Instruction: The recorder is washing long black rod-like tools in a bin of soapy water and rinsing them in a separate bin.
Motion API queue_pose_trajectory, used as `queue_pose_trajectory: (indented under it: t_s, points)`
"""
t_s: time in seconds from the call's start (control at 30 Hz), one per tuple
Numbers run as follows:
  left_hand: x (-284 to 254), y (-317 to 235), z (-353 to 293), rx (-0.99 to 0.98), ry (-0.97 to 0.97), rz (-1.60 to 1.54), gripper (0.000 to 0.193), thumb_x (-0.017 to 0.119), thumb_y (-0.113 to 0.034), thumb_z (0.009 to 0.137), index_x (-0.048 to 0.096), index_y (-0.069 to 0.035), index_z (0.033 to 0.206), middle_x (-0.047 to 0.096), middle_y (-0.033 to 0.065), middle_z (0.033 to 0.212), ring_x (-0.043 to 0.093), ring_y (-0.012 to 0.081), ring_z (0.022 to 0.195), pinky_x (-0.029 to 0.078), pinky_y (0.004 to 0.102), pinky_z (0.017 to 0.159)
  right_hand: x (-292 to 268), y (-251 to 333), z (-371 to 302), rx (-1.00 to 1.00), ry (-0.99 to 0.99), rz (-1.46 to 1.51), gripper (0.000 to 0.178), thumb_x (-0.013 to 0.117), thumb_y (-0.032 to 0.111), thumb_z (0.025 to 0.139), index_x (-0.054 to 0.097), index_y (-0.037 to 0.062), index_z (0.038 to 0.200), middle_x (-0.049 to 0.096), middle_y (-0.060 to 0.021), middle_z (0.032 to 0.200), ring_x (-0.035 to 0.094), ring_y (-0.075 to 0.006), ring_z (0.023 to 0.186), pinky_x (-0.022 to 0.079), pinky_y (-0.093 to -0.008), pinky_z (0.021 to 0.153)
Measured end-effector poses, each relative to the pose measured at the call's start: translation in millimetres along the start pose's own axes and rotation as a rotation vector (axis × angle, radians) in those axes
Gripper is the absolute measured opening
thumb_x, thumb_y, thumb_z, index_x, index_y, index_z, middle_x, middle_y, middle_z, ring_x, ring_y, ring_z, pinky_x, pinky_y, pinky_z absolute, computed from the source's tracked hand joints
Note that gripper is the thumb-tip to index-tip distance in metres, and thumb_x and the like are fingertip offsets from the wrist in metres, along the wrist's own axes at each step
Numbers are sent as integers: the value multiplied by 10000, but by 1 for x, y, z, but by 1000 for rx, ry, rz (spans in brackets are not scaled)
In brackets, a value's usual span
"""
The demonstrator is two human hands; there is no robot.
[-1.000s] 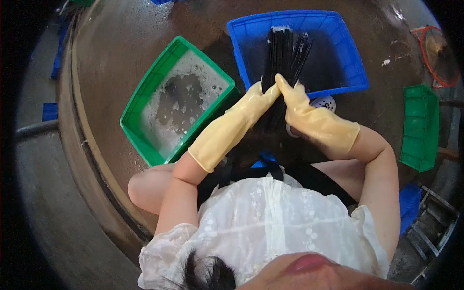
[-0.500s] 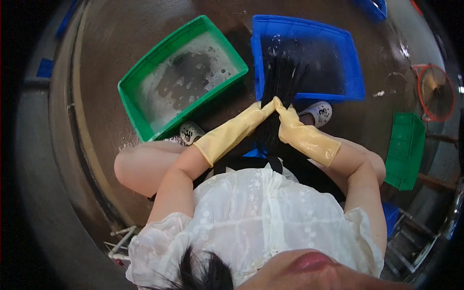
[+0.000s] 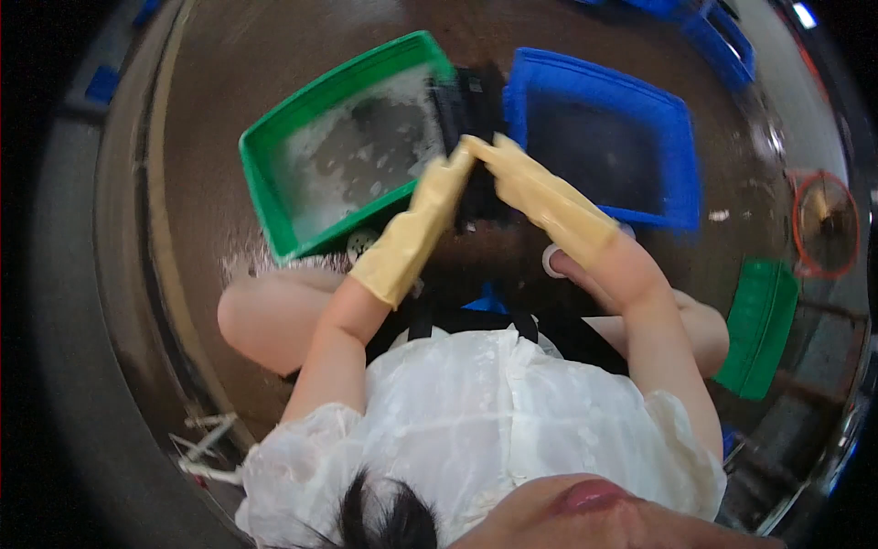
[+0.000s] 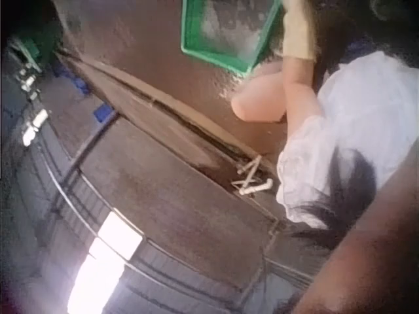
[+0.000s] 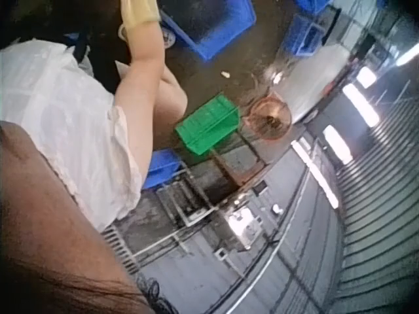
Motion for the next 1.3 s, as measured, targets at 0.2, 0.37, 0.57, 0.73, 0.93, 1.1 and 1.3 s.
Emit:
queue_pose_trajectory:
  t_s: [0.2, 0.37, 0.57, 0.73, 0.93, 1.1, 1.3]
  points:
    - [-83, -57, 36, 175, -229, 79, 809, 739, -531, 881, 565, 103, 1352, 654, 254, 1287, 641, 297, 1178, 477, 380, 1009, 10, 28, 74, -281, -296, 107, 561, 734, 222, 943, 499, -19, 1391, 579, -201, 1358, 556, -275, 1272, 440, -386, 1084]
    - [-84, -35, 49, 266, -399, 93, 678, 778, -393, 894, 587, 82, 1340, 617, 253, 1346, 602, 313, 1252, 452, 395, 1084, -92, 22, 53, -843, -509, 119, 239, 736, 152, 902, 664, 34, 1097, 663, -33, 950, 611, -122, 879, 519, -304, 825]
    - [2, -54, 33, 528, -175, 655, 695, 767, -373, 882, 554, 75, 1370, 618, 313, 1312, 591, 409, 1250, 441, 431, 1080, -313, -50, 20, -258, -975, -829, 772, 813, 490, 796, 603, -46, 1310, 622, -286, 1318, 594, -419, 1249, 470, -455, 1075]
    - [20, -38, 15, 443, 11, 872, 634, 739, -415, 902, 596, 21, 1340, 656, 273, 1250, 607, 417, 1211, 469, 429, 1034, -404, -115, 5, 313, -940, -667, 911, 795, 558, 784, 519, -20, 1432, 548, -234, 1453, 493, -381, 1383, 403, -442, 1153]
    - [28, -16, 57, 217, 135, 1115, 446, 713, -433, 913, 692, -95, 1202, 698, 220, 1154, 653, 397, 1104, 515, 456, 937, -436, -175, 58, 326, -936, -520, 1033, 829, 592, 742, 449, -6, 1493, 511, -211, 1504, 475, -354, 1412, 383, -421, 1182]
    - [27, -5, 61, 208, 96, 1160, 394, 738, -374, 891, 701, -124, 1194, 705, 200, 1143, 658, 407, 1079, 523, 463, 926, -415, -117, 67, 411, -943, -458, 1009, 785, 604, 786, 432, -3, 1511, 522, -204, 1497, 465, -343, 1421, 396, -405, 1174]
    - [27, -13, 60, 202, 88, 1193, 400, 728, -409, 899, 702, -150, 1204, 701, 187, 1152, 653, 397, 1093, 521, 473, 927, -337, -75, 100, 457, -431, -1159, 995, 711, 707, 786, 485, 41, 1489, 491, -188, 1528, 493, -301, 1411, 430, -401, 1148]
Point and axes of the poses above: each hand's wrist, its own z-axis towards the middle knuckle, its own x-axis out of the palm, y = z × x, the point moved 7 cm from there along z, towards the middle knuckle
